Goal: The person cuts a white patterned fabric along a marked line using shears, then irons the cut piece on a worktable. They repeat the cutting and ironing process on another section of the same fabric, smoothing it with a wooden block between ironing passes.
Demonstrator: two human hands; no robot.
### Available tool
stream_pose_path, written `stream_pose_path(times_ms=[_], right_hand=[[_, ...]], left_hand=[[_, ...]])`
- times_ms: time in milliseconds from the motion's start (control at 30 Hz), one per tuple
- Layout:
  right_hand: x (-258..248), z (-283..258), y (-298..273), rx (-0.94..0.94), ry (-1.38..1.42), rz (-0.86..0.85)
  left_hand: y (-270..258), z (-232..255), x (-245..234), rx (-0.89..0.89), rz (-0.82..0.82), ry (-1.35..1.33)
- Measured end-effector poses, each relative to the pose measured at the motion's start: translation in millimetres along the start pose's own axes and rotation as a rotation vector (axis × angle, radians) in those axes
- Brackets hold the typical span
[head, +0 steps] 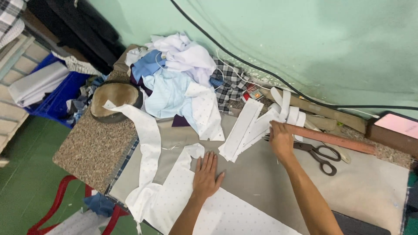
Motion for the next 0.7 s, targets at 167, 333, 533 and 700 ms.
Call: stream_pose_path(times_ms=[167, 333, 533, 700], right_hand=[[34.4, 16.8, 63.5, -0.09, -0.439, -0.018], [76.0, 27.2, 85.8, -0.027, -0.667, -0.189], [47.9, 36.0, 108.6, -0.221, -0.652, 0.237], [-88.6, -17.7, 87.9, -0.202, -0.271, 0.516]], left_hand=[[4.5, 6.9, -16.3, -0.129, -0.312, -0.125], [1.8, 8.7, -13.2, -0.127, -0.234, -0.147], [3.0, 7.3, -18.6, -0.134, -0.238, -0.157], [2.8, 9.7, -24.0, -0.137, -0.312, -0.176]])
Point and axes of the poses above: each hand's wrist, its own y-axis towards the middle knuckle, its own x-axis out of the palm, z = x × y, the point moved 1 cm from there along y, towards the middle knuckle, and after that the axes turned 9 degrees about -y, right-handed, at the moved point
